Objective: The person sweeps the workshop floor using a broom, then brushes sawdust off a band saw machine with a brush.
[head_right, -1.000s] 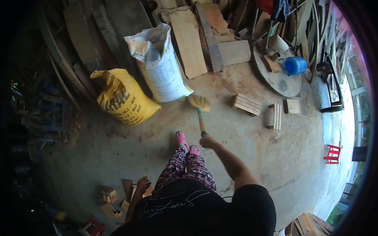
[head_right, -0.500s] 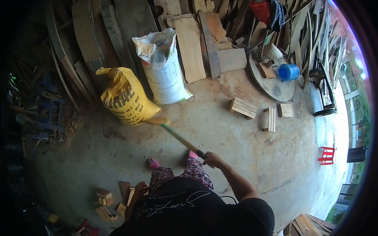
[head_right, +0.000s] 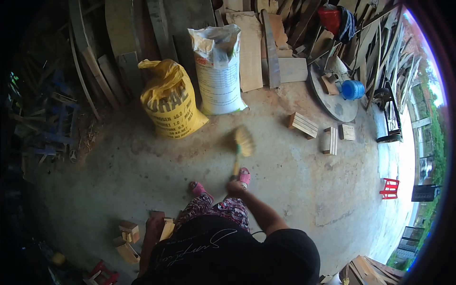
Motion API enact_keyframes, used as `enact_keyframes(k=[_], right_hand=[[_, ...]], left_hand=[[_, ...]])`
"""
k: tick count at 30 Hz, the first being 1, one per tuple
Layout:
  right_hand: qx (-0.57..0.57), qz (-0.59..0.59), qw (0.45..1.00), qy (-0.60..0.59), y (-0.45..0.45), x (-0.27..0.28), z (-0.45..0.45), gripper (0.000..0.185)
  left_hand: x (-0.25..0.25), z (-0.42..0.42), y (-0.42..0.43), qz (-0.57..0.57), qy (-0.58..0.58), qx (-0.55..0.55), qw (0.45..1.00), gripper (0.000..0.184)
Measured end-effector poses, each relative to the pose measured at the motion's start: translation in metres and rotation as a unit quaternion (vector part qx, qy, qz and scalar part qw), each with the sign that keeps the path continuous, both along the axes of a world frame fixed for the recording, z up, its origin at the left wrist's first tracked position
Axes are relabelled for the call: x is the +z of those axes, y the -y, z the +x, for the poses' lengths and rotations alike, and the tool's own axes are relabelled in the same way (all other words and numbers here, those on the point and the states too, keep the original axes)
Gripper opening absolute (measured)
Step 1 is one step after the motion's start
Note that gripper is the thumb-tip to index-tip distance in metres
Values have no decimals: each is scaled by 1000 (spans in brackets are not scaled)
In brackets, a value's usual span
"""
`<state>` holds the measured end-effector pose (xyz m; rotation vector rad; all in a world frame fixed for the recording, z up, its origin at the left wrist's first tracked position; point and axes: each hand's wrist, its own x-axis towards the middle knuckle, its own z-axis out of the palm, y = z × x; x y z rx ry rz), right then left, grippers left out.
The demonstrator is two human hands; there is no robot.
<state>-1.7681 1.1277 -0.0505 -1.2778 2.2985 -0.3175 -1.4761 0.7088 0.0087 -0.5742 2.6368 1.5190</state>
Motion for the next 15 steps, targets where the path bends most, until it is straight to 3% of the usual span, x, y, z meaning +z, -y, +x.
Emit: enact_keyframes(k=[1,2,4,6,7,8,9,10,12,13,14,15], right_hand=[[16,111,993,35,38,23,17,22],[37,98,992,71,72,52,25,18],[7,-131,978,165,95,18,41,12],[-125,-356,872,312,101,69,36,12],[-124,-350,874,312,99,87,33,12],[-277,-286,728,557,95,103,31,10],[-403,-186,505,740,89,119,31,11],[-399,-169,511,743,78,139,32,11],[-436,-135,619,639,48,177,29,12],[-449,-99,626,630,32,188,28,11],[-462,-67,633,618,15,195,30,12],[-481,-49,650,586,-2,200,34,14]], left_hand=[[3,11,12,205,116,149,960,24],[1,23,23,395,223,285,845,24],[-16,51,36,368,251,318,837,25],[-21,56,32,341,281,348,827,25],[-14,46,25,318,291,386,816,24],[-10,43,16,295,300,425,801,24],[-16,46,18,360,279,339,823,22],[-19,45,7,376,256,349,819,21],[-27,43,-9,378,209,354,830,21],[-23,42,-17,433,199,410,778,21],[10,32,-31,451,168,391,785,16],[12,30,-36,451,191,390,779,14]])
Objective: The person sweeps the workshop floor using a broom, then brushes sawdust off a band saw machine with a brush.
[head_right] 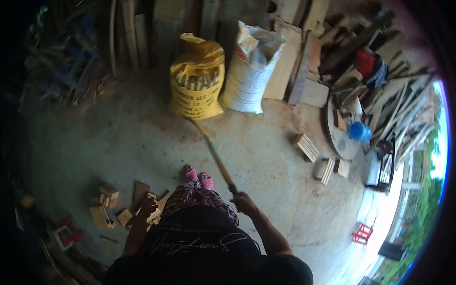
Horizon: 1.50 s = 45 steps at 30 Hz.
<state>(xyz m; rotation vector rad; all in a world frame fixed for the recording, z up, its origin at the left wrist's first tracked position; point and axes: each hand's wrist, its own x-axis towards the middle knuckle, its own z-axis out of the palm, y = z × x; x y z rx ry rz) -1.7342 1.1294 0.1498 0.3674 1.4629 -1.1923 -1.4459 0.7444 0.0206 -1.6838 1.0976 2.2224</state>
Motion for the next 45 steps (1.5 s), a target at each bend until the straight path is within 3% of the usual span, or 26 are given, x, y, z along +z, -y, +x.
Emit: enact_keyframes(k=[2,4,5,6,7,9,11,12,16,19,21,23,25,27,31,33,34,36,37,38,39,41,42,43,44,45], right_hand=[[-30,47,998,-1,-29,17,10,18],[-49,60,997,21,-59,21,18,18],[-109,61,990,63,-75,9,21,16],[-168,61,978,103,-84,-3,19,14],[-156,61,981,99,-84,-14,11,14],[-262,-89,939,205,-71,-39,-11,17],[-312,29,929,196,-31,-76,-30,24],[-337,22,905,259,-6,-91,-37,23],[-202,-31,945,255,169,-123,-20,27],[-115,-120,957,239,345,-106,8,24],[-162,-176,931,274,464,-75,18,22],[-94,-176,932,304,554,-88,10,15],[-46,-188,909,370,609,-121,-10,15],[23,-137,938,318,629,-127,-32,18],[61,-104,970,211,616,-85,-21,28],[78,-109,981,140,587,-51,-5,25],[71,-55,976,200,570,-53,-5,26],[52,6,975,217,555,6,13,30],[31,0,956,293,544,16,14,31],[86,24,954,287,545,34,16,31],[41,14,970,238,577,93,33,30],[117,-46,978,164,590,72,30,29],[140,-68,978,137,597,59,27,28],[252,-102,962,28,609,44,23,13],[356,-135,921,-86,625,22,19,29],[339,-156,924,-88,640,-22,15,34]], left_hand=[[-12,9,-3,13,17,3,1000,13],[-41,30,-4,-103,-29,-144,984,7],[-26,25,-7,-20,-8,-26,999,7],[-26,31,-6,-12,3,-4,1000,10],[-31,36,-2,-5,12,18,1000,14],[-5,35,2,-20,64,25,997,11],[6,36,13,-30,116,30,992,9],[4,45,20,-33,133,35,990,8],[-14,92,59,3,142,83,986,22],[-37,134,99,21,153,146,977,22],[-72,184,131,-52,127,12,990,22],[-41,183,158,-51,138,214,966,16],[-15,185,198,-56,170,220,959,13],[-1,194,242,-67,203,219,952,10],[6,213,307,-54,79,209,973,15],[6,206,325,-99,149,243,953,13],[9,201,331,-88,159,238,954,13],[-15,207,341,-67,146,220,962,15],[-25,211,342,-50,133,198,970,16],[-27,211,346,-36,87,173,981,8],[-28,206,348,-32,87,177,980,8],[-30,193,359,4,131,266,955,8],[-69,208,361,7,61,271,961,8],[-69,208,372,9,58,260,964,5],[-59,208,390,-1,61,190,980,8],[-66,206,404,19,65,251,966,15]])
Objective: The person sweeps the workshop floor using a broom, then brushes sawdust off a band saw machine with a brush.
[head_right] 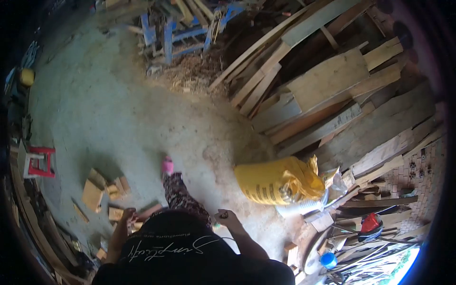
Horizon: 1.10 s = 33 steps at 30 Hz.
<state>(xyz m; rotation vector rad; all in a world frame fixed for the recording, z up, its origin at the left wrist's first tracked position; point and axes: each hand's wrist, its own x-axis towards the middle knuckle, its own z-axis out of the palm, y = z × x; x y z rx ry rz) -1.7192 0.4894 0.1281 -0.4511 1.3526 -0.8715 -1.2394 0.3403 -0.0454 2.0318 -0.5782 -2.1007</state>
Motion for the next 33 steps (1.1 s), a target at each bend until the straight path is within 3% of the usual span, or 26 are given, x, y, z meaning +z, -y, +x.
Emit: enact_keyframes(k=[2,3,4,5,6,7,8,10,12,14,16,18,20,23,25,26,27,28,30,32,33], right_hand=[[-108,9,991,78,64,-51,7,18],[-185,30,974,127,105,-66,13,11],[-260,57,947,181,155,-76,19,7],[-336,91,904,247,207,-85,26,10],[-485,191,722,454,271,-88,28,26],[-501,202,702,463,326,-87,34,29],[-490,195,716,457,382,-57,37,29],[-428,135,718,532,466,-35,38,26],[-431,104,736,512,520,-35,33,25],[-292,56,761,576,554,-64,18,27],[-216,-55,855,468,535,-68,12,30],[-177,19,874,453,506,-77,9,33],[-174,-17,920,351,453,-43,15,32],[-196,-21,939,281,394,25,19,22],[-225,-8,946,235,366,22,28,20],[-285,124,939,147,368,25,38,22],[-328,178,912,168,369,13,44,26],[-351,171,900,193,379,18,52,28],[-396,229,853,251,393,-35,43,31],[-418,193,876,145,428,-52,27,33],[-440,154,837,287,434,-76,6,33]], left_hand=[[24,-5,45,44,-1,33,998,21],[66,-23,73,39,70,35,996,23],[64,-9,95,19,20,9,1000,16],[59,4,119,7,72,-25,997,7],[74,1,146,-6,120,-53,991,2],[64,18,173,-45,86,-14,995,16],[59,23,196,-151,78,18,985,16],[39,55,250,-159,-98,139,972,18],[65,40,282,-163,-46,154,973,17],[83,20,305,-171,8,156,973,16],[75,13,319,-62,-37,158,985,12],[71,2,330,19,-7,77,997,13],[71,-9,337,6,41,-36,998,13],[24,22,370,46,-103,-149,982,3],[32,6,405,50,43,-192,979,5],[59,-12,421,20,127,-184,975,6],[51,-11,446,25,138,-192,971,8],[47,-10,475,17,135,-185,973,8],[25,-1,527,-4,93,-193,977,5],[12,-3,592,-109,120,-305,938,6],[11,-8,628,-262,170,-543,779,8]])
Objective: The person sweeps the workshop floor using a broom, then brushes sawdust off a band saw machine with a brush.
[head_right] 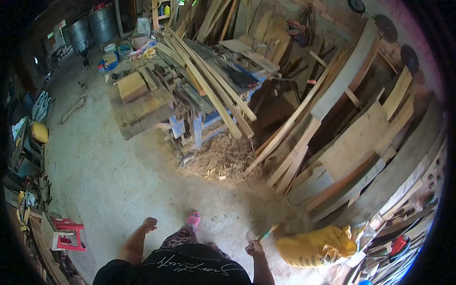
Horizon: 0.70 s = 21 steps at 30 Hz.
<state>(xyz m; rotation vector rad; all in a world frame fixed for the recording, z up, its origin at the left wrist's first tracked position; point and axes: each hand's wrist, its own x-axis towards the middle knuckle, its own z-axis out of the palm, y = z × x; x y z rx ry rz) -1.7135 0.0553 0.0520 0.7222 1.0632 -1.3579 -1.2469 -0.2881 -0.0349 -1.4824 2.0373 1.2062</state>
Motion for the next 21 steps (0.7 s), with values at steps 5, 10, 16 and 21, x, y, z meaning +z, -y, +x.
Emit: enact_keyframes(k=[5,10,16,21], right_hand=[[-120,-50,991,-36,104,3,8,29],[0,-164,986,26,140,36,54,20],[150,-32,985,-80,109,65,103,19],[282,48,952,-113,110,58,164,18]], left_hand=[[-40,-10,150,-169,39,-119,978,16],[69,-23,187,-157,-85,293,939,31],[68,12,112,-32,-27,215,976,29],[-37,110,-9,-99,44,-398,911,25]])
